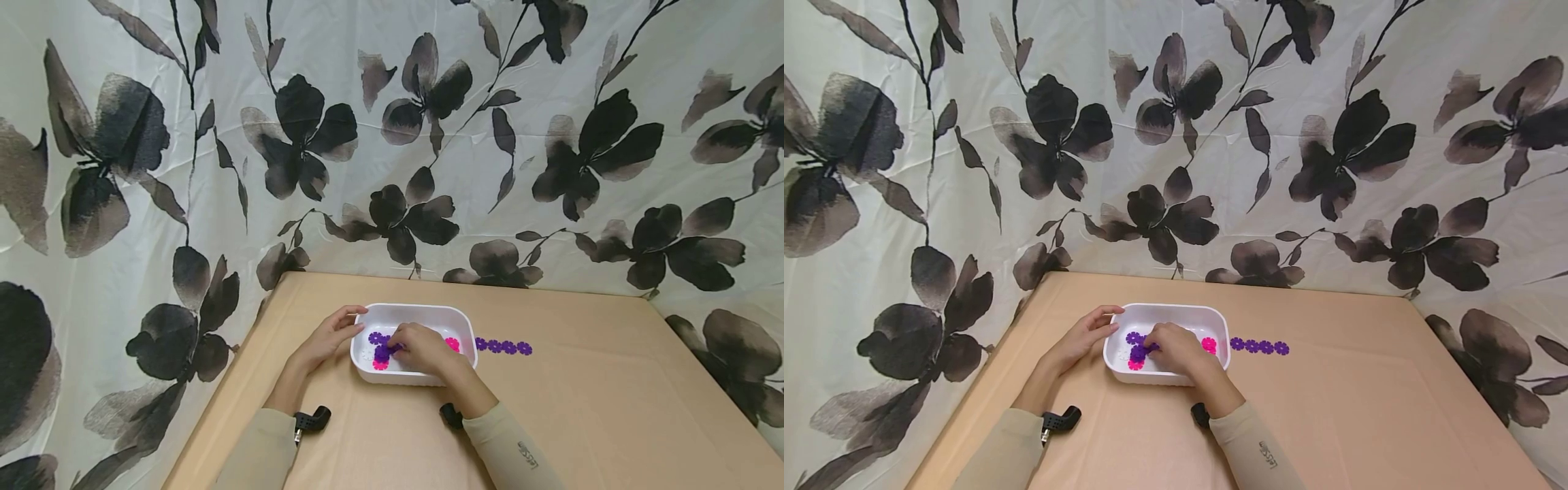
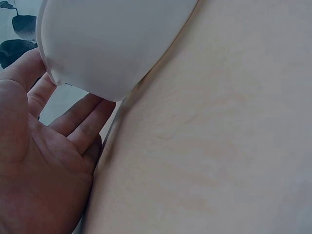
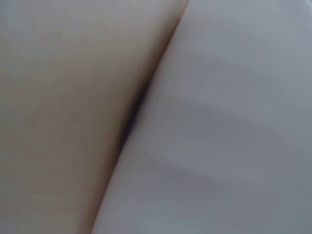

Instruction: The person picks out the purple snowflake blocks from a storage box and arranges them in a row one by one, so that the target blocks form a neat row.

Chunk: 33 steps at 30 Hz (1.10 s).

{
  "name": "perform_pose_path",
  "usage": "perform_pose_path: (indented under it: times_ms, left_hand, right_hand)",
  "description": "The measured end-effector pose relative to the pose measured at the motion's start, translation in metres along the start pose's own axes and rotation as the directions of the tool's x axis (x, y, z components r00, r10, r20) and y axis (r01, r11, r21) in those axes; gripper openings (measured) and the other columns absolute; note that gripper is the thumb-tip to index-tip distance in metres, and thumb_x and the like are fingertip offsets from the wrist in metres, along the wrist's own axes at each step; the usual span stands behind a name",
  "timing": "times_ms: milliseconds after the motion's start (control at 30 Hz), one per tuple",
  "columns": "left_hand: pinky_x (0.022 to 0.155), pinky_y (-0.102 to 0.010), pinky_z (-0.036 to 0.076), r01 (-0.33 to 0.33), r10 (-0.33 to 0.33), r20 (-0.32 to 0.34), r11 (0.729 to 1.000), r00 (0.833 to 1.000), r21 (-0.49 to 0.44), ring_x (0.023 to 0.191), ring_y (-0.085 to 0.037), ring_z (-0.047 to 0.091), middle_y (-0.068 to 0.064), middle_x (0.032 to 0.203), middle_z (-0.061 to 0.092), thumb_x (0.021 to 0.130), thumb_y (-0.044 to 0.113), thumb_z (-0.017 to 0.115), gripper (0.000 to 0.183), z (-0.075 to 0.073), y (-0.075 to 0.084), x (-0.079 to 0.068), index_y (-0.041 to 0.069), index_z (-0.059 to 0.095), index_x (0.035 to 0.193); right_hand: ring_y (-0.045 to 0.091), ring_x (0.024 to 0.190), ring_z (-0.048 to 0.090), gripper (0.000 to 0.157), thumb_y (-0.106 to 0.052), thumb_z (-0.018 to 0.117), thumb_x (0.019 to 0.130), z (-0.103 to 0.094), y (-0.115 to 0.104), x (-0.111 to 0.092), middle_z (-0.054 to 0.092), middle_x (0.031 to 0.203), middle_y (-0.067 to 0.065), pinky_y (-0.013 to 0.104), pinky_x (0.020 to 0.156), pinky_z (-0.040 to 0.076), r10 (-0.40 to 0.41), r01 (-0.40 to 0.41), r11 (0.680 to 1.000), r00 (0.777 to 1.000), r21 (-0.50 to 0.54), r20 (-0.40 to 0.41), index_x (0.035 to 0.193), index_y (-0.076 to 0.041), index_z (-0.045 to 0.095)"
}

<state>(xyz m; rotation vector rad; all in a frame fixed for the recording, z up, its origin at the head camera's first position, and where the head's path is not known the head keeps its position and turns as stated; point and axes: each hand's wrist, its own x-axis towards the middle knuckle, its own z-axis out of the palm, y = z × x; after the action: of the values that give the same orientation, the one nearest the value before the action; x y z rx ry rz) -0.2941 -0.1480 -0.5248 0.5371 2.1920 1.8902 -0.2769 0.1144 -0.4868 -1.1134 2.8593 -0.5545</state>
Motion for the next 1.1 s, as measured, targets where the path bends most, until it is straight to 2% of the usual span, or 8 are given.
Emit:
perform_pose_path:
  times_ms: [233, 533, 867, 1100]
  left_hand:
    - [0.121, -0.054, 0.038, 0.009, -0.009, -0.006, 1.000, 1.000, -0.002, 0.144, -0.034, 0.049, -0.013, 0.154, 0.054, 0.105, 0.025, 0.064, 0.041, 0.001, -0.001, 0.000, 0.016, 0.055, 0.144]
    - [0.120, -0.053, 0.038, 0.009, -0.009, -0.010, 1.000, 1.000, 0.000, 0.143, -0.035, 0.050, -0.015, 0.153, 0.054, 0.105, 0.024, 0.064, 0.041, 0.001, -0.001, 0.001, 0.015, 0.054, 0.144]
    - [0.119, -0.052, 0.039, 0.000, 0.000, -0.008, 1.000, 1.000, -0.001, 0.143, -0.036, 0.050, -0.015, 0.153, 0.053, 0.105, 0.023, 0.064, 0.041, 0.002, 0.000, 0.003, 0.014, 0.054, 0.144]
    - [0.122, -0.055, 0.036, 0.011, -0.011, -0.015, 1.000, 1.000, -0.001, 0.144, -0.035, 0.049, -0.014, 0.154, 0.053, 0.105, 0.024, 0.064, 0.042, 0.004, 0.000, 0.003, 0.016, 0.054, 0.145]
  right_hand:
    - [0.015, 0.095, 0.066, 0.017, -0.007, 0.080, 0.090, 0.001, 0.001, -0.001, 0.072, 0.102, -0.001, 0.036, 0.091, 0.057, 0.036, -0.037, 0.999, 0.999, -0.027, -0.010, 0.105, -0.014, 0.080]
    - [0.014, 0.090, 0.062, 0.015, -0.001, 0.078, 0.089, 0.000, 0.003, 0.001, 0.068, 0.098, 0.001, 0.036, 0.092, 0.057, 0.029, -0.029, 0.999, 0.999, 0.016, -0.039, 0.101, -0.010, 0.075]
    - [0.012, 0.084, 0.059, 0.014, -0.001, 0.077, 0.091, -0.003, 0.006, 0.001, 0.070, 0.093, 0.000, 0.030, 0.083, 0.056, 0.008, 0.003, 0.987, 0.998, 0.160, -0.065, 0.101, -0.010, 0.073]
    - [0.012, 0.083, 0.061, 0.015, -0.003, 0.075, 0.094, -0.009, 0.012, -0.004, 0.072, 0.095, 0.000, 0.024, 0.078, 0.056, 0.064, -0.011, 0.944, 0.986, 0.329, -0.151, 0.108, -0.006, 0.075]
